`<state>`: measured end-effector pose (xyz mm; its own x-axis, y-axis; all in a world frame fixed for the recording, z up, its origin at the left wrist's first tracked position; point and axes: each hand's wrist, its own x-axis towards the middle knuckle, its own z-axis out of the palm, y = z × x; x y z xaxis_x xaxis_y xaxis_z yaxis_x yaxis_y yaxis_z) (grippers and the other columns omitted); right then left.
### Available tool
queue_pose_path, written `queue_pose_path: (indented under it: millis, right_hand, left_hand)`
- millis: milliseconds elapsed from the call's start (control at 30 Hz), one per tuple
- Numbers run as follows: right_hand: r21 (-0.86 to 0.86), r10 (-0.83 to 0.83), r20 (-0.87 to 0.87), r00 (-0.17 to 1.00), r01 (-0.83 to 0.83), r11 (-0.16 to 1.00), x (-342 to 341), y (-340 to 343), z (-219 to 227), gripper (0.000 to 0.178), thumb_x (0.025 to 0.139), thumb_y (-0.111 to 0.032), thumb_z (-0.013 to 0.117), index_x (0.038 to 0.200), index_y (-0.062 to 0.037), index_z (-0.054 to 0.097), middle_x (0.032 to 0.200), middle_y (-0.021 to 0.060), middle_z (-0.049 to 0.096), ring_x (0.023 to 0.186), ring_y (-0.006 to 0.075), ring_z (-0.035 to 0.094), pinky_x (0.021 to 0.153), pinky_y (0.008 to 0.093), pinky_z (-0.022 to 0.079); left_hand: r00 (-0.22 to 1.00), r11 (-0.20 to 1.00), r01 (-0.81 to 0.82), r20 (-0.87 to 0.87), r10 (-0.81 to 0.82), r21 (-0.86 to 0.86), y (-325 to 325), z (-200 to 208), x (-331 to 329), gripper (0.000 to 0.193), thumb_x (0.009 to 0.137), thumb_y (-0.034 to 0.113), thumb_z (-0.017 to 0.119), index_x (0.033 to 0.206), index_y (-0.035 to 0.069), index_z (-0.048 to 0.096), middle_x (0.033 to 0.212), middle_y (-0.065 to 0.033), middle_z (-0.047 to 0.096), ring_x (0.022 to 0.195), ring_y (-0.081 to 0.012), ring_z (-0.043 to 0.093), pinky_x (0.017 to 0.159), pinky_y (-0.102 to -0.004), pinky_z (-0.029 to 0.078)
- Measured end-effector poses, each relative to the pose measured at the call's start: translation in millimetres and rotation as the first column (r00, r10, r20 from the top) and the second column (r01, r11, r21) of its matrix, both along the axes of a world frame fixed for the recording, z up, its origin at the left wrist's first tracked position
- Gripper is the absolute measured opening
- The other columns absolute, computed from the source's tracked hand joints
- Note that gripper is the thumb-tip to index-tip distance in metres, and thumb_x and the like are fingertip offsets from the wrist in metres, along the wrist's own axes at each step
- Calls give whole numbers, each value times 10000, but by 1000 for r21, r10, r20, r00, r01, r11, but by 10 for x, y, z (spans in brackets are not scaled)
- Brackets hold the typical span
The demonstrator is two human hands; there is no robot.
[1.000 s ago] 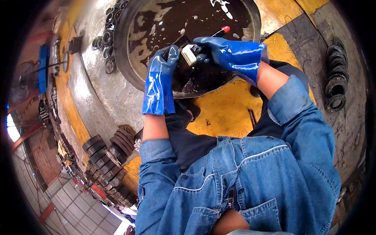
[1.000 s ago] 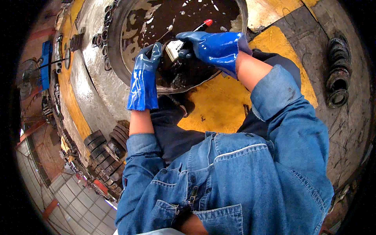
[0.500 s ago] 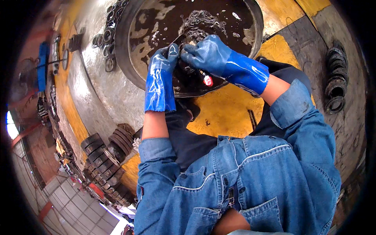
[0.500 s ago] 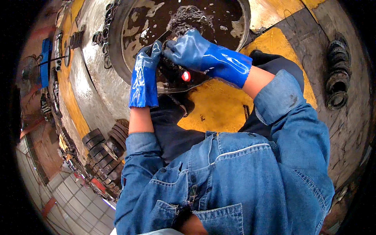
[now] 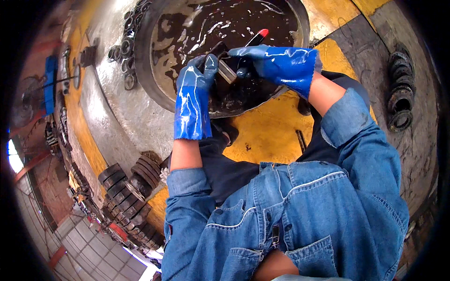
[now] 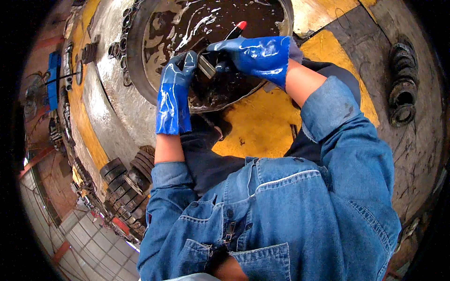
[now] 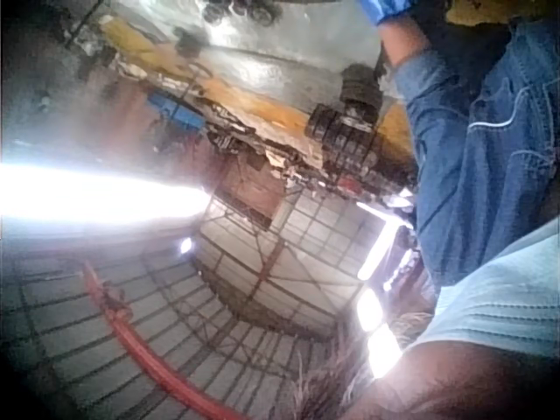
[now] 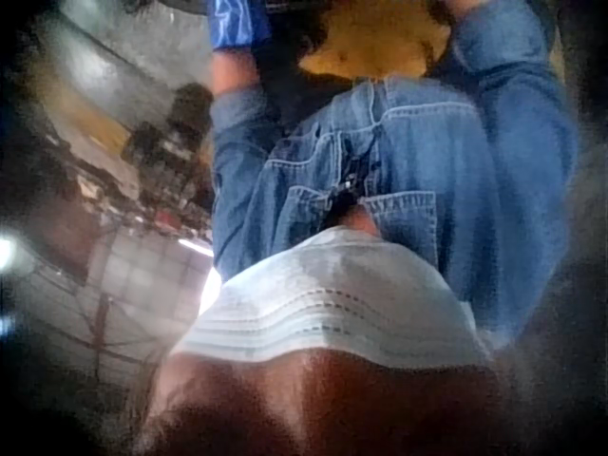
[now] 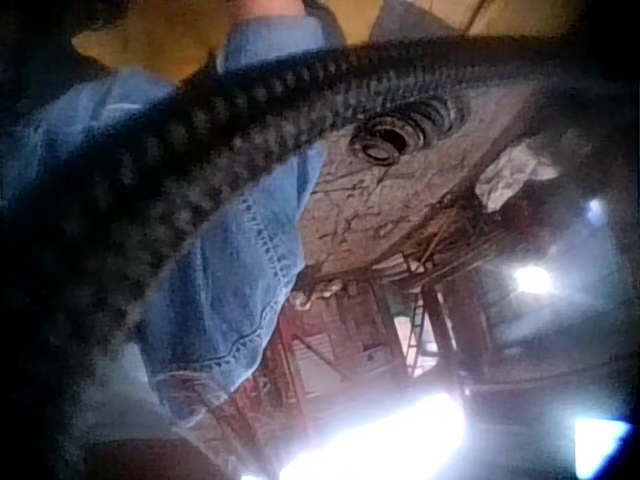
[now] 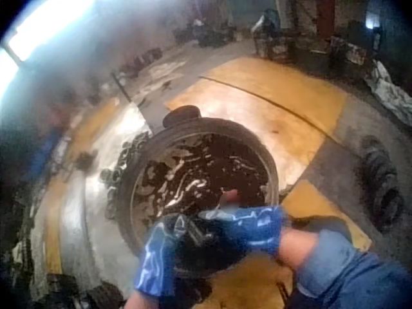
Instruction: The person sits on the floor and repeatedly scrubs small metal rings with a red-handled brush in a basin of dark liquid. They dip the rings into the liquid, scrub them, and place them on a nearby metal sheet.
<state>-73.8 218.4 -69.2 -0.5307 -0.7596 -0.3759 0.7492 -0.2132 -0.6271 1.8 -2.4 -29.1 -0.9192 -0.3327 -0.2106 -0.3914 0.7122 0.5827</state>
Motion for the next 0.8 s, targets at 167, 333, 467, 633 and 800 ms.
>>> queue_pose_path:
  millis: [167, 333, 467, 633, 800]
  right_hand:
    - [399, 279, -427, 860, -98, 912, 60, -42, 164, 337, 955, -312, 756, 1196, -77, 766, 1068, 89, 779, 937, 238, 738, 849, 381, 588]
    - [752, 795, -606, 29, 346, 561, 126, -159, 224, 388, 903, -297, 775, 1281, -227, 727, 1195, 106, 748, 1100, 341, 717, 978, 466, 570]
    - [610, 615, -776, 140, 412, 677, 270, -152, 43, 317, 872, -381, 766, 1109, -171, 769, 1047, 143, 766, 1007, 383, 741, 858, 502, 593]
    - [271, 174, -344, 923, -80, 959, 125, 72, 279, 383, 913, -356, 751, 1187, -89, 773, 1011, 88, 789, 883, 172, 711, 845, 359, 553]
    - [118, 163, -260, 952, -137, 984, 56, 258, 119, 357, 955, -366, 758, 1091, -36, 772, 983, 67, 768, 879, 172, 709, 800, 316, 550]
  left_hand:
    - [998, 997, -51, 43, 49, 57, -76, -144, -8, 659, 968, 610, 650, 1310, 51, 720, 1224, -209, 756, 1159, -355, 722, 1026, -422, 536]
    - [1000, 971, 25, -17, -21, 236, 74, 8, -49, 631, 961, 507, 723, 1327, -6, 688, 1238, -223, 747, 1160, -325, 720, 1029, -409, 535]
    - [995, 962, -83, -34, 95, 259, 152, -74, -25, 667, 939, 446, 795, 1366, -43, 644, 1289, -191, 725, 1159, -273, 685, 1021, -404, 523]
    - [994, 930, -48, -72, 80, 365, 179, -147, 37, 580, 961, 397, 776, 1328, -39, 667, 1213, -149, 745, 1070, -237, 688, 962, -372, 532]
    - [999, 916, -17, -19, 27, 401, 372, 209, 20, 426, 1012, 324, 726, 1255, -26, 706, 1081, -69, 754, 930, -158, 654, 853, -323, 529]
